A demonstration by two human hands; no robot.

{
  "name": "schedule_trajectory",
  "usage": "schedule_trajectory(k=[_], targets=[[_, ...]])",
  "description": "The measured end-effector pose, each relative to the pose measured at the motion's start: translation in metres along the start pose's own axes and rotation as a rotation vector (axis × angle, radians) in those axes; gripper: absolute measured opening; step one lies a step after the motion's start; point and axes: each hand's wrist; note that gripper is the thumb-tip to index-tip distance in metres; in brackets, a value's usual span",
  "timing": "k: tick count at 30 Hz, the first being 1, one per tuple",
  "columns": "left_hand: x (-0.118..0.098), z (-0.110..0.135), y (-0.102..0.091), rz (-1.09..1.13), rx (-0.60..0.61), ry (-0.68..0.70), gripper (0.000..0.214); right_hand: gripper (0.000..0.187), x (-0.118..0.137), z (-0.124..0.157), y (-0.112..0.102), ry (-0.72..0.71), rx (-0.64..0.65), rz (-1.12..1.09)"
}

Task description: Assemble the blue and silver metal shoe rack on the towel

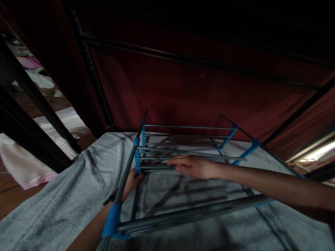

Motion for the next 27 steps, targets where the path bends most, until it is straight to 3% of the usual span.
schedule_trajectory(k=[4,8,11,15,22,27], targets=[[-0.005,0.024,0.001,0.013,-0.022,-0.009,0.032,0.054,0.002,0.021,0.041,0.062,0.097,0.101],[-0.011,0.038,0.002,-0.014,-0.021,-0.028,0.034,0.043,-0.009,0.023,0.063,0.221,-0.036,0.162],[-0.012,0.041,0.003,-0.035,-0.014,-0.054,0.040,0.024,-0.015,0.017,0.065,0.231,-0.159,0.313],[-0.008,0.041,0.005,-0.037,-0.042,-0.079,0.047,0.017,-0.019,0.009,0.065,0.227,-0.248,0.466],[0.009,0.037,0.007,-0.040,-0.104,-0.028,0.037,0.021,-0.023,0.000,0.062,0.290,-0.260,0.579],[0.014,0.037,0.009,-0.017,-0.141,-0.015,0.043,0.027,-0.025,0.007,0.065,-0.034,-0.136,0.627]])
Point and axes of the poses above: each hand's wrist, its own z-axis away from the middle knuckle, its own y-axis out of the palm, x = y × z, and after that the axes turned 15 degrees about z, right-handed
